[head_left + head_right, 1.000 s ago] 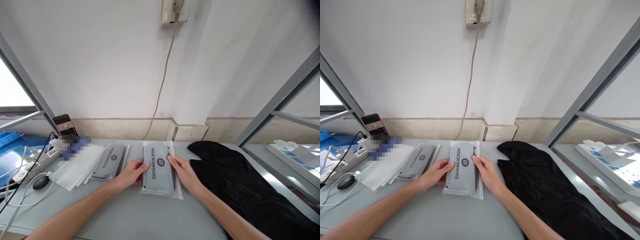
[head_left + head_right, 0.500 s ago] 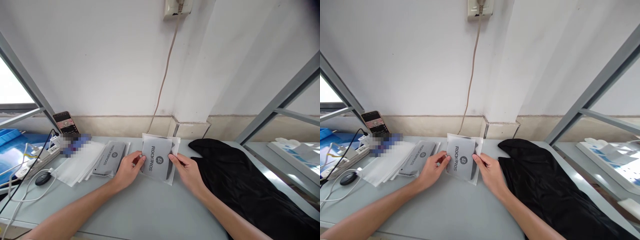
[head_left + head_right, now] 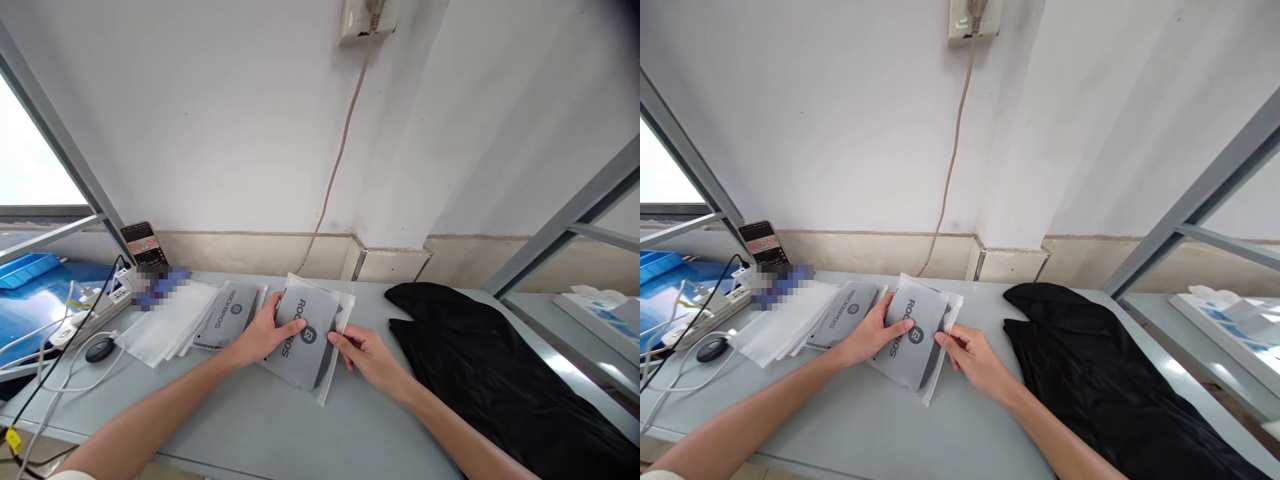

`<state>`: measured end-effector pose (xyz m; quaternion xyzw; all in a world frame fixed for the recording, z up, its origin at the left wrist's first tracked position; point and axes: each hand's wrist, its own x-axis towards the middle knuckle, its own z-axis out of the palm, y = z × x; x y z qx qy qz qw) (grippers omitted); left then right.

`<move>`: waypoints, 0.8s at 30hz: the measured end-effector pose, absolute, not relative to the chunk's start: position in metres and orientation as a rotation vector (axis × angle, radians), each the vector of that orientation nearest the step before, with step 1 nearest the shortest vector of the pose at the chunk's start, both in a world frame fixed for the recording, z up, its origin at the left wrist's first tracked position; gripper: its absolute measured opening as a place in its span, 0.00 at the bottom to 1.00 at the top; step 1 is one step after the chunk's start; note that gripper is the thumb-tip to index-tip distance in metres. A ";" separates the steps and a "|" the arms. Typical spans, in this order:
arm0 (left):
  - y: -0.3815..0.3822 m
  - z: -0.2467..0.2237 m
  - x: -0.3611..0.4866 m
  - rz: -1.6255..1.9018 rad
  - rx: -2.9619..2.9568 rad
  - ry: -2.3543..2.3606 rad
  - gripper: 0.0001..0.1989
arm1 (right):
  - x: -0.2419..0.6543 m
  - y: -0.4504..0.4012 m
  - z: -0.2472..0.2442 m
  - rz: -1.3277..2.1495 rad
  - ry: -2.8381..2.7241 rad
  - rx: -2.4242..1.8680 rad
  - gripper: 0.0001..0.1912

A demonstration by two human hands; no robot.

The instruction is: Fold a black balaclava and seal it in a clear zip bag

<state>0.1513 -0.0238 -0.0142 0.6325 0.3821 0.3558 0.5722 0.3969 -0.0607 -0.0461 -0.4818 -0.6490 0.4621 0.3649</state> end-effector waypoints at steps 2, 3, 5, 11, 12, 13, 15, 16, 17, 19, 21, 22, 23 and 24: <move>-0.021 -0.005 0.148 0.790 1.505 0.902 0.28 | 0.395 -0.061 -0.046 1.273 -1.684 -1.186 0.29; -0.020 0.001 0.144 0.775 1.531 0.926 0.27 | 0.395 -0.062 -0.046 1.310 -1.687 -1.158 0.28; -0.013 0.018 0.132 0.792 1.591 1.032 0.27 | 0.394 -0.062 -0.046 1.355 -1.701 -1.132 0.26; 0.020 0.053 0.054 0.908 1.650 1.471 0.32 | 0.394 -0.061 -0.046 1.376 -1.720 -1.230 0.29; 0.023 0.049 0.042 0.891 1.690 1.546 0.33 | 0.393 -0.061 -0.046 1.377 -1.721 -1.231 0.29; 0.026 0.042 0.032 0.859 1.749 1.655 0.34 | 0.393 -0.061 -0.046 1.380 -1.725 -1.229 0.30; 0.026 0.021 0.021 0.683 1.919 1.879 0.40 | 0.391 -0.061 -0.047 1.381 -1.727 -1.225 0.30; 0.024 0.009 0.020 0.569 2.032 1.958 0.41 | 0.391 -0.061 -0.048 1.381 -1.728 -1.227 0.31; 0.021 -0.001 0.021 0.539 2.174 2.042 0.39 | 0.391 -0.061 -0.049 1.379 -1.729 -1.229 0.30; 0.015 -0.013 0.028 0.551 2.360 2.117 0.35 | 0.391 -0.060 -0.051 1.376 -1.734 -1.230 0.30; 0.009 -0.015 0.037 0.566 2.531 2.011 0.30 | 0.392 -0.059 -0.052 1.376 -1.743 -1.226 0.29; 0.008 -0.013 0.041 0.570 2.599 1.924 0.28 | 0.392 -0.059 -0.052 1.378 -1.745 -1.229 0.30; 0.008 -0.011 0.044 0.569 2.662 1.840 0.27 | 0.392 -0.059 -0.052 1.379 -1.746 -1.235 0.30; 0.009 -0.010 0.046 0.561 2.703 1.772 0.27 | 0.392 -0.059 -0.052 1.379 -1.749 -1.242 0.30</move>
